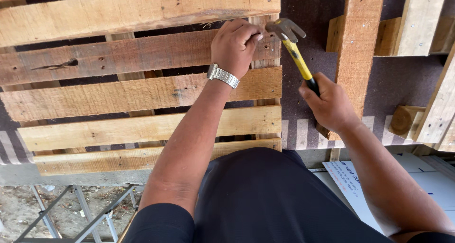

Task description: The person hammers nails into wooden pallet boards, taking nails one at a time from a wooden box of nails and driving them into the pallet slats with a claw hammer, steadying the boards with the other hand.

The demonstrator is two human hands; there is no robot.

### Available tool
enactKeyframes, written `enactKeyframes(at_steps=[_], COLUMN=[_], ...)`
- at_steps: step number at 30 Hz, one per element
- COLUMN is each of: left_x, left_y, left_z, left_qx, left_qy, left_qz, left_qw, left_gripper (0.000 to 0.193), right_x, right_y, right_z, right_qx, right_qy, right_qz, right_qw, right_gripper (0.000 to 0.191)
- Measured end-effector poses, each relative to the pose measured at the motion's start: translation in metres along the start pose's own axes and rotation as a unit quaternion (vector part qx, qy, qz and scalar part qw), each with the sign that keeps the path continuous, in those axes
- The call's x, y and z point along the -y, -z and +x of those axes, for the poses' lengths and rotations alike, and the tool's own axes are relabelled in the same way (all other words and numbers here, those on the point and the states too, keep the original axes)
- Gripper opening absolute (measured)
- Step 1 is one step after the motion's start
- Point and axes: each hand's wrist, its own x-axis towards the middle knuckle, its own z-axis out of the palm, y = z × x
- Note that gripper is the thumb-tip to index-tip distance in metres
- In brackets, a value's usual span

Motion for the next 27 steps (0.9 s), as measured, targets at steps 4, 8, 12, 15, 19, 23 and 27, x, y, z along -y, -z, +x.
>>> enactKeyframes(at_steps=[4, 8, 12, 15, 19, 23, 27], left_x=[0.001, 0.001, 0.002, 0.002, 0.002, 0.004, 0.005], left_y=[0.002, 0.0, 0.001, 0.002, 0.002, 0.0, -0.002], left_z=[0.0, 0.001, 0.001, 0.001, 0.001, 0.001, 0.001], left_qx=[-0.002, 0.013, 0.014, 0.012, 0.017, 0.017, 0.02], left_qy=[-0.002, 0.009, 0.013, 0.013, 0.018, 0.008, 0.026], left_qz=[-0.02, -0.008, -0.006, -0.012, 0.002, -0.002, -0.015], left_qw=[1.0, 1.0, 1.0, 1.0, 1.0, 1.0, 0.999], left_gripper=[0.007, 0.005, 0.003, 0.004, 0.004, 0.006, 0.005], right_x=[0.014, 0.021, 0.02, 0.017, 0.013, 0.015, 0.025], right_y=[0.013, 0.026, 0.025, 0.015, 0.01, 0.024, 0.042], right_z=[-0.014, -0.031, -0.032, -0.021, -0.013, -0.026, -0.04], right_qx=[-0.079, -0.138, -0.14, -0.117, -0.079, -0.117, -0.146], right_qy=[0.16, 0.265, 0.288, 0.207, 0.161, 0.241, 0.371], right_qz=[0.043, 0.068, 0.083, 0.039, -0.014, 0.053, 0.144], right_qw=[0.983, 0.952, 0.944, 0.97, 0.984, 0.962, 0.906], right_gripper=[0.018, 0.014, 0.015, 0.014, 0.014, 0.012, 0.009])
